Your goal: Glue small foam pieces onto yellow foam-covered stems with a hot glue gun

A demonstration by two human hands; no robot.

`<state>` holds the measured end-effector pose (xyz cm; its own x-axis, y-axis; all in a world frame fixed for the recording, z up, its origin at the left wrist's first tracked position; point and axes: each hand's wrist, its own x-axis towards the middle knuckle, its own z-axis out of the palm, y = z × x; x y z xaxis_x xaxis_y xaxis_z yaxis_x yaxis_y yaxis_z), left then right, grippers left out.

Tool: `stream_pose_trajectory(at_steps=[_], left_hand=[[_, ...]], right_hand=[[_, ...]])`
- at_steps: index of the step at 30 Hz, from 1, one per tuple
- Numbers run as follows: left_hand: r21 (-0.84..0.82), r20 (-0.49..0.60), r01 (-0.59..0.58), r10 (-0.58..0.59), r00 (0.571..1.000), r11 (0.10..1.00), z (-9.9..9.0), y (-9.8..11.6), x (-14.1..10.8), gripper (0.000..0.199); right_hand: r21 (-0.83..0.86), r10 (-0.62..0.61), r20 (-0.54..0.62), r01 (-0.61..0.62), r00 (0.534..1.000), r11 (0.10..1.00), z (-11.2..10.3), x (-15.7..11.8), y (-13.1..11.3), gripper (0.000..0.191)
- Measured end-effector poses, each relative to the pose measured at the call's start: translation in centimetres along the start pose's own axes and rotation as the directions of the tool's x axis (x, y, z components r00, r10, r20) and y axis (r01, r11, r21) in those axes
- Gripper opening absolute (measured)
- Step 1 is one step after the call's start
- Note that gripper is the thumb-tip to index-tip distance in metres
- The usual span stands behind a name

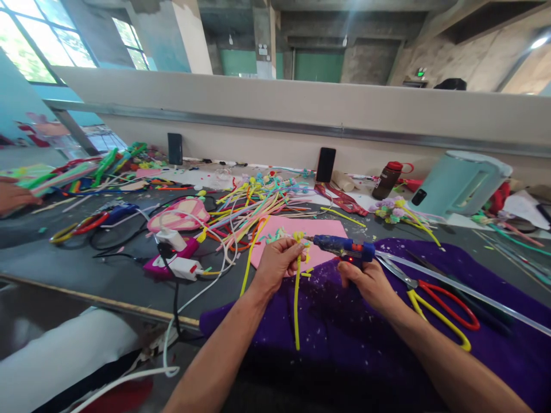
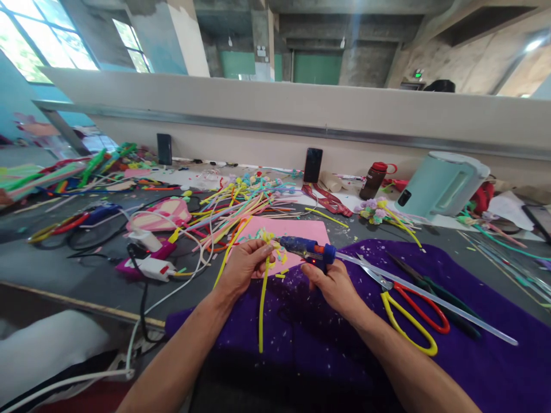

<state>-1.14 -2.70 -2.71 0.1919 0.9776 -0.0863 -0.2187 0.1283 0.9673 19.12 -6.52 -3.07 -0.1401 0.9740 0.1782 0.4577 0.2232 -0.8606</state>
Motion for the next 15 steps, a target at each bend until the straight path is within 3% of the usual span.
stream_pose_trajectory(at_steps=[5, 15], left_hand=[[0.055, 0.002, 0.003, -0.003, 1.000, 0.998, -0.09, -0.11, -0.04, 0.029], [-0.021, 0.041, 0.002, -0.001, 0.999, 1.000, -0.03, 0.06, 0.00, 0.028]], right_hand=[[-0.044, -0.011, -0.004, 0.010, 1.000, 0.999, 0.12, 0.09, 0.20, 0.045], [-0.048, -0.021, -0.006, 0.021, 1.000, 0.999, 0.03, -0.04, -0.07, 0.044]])
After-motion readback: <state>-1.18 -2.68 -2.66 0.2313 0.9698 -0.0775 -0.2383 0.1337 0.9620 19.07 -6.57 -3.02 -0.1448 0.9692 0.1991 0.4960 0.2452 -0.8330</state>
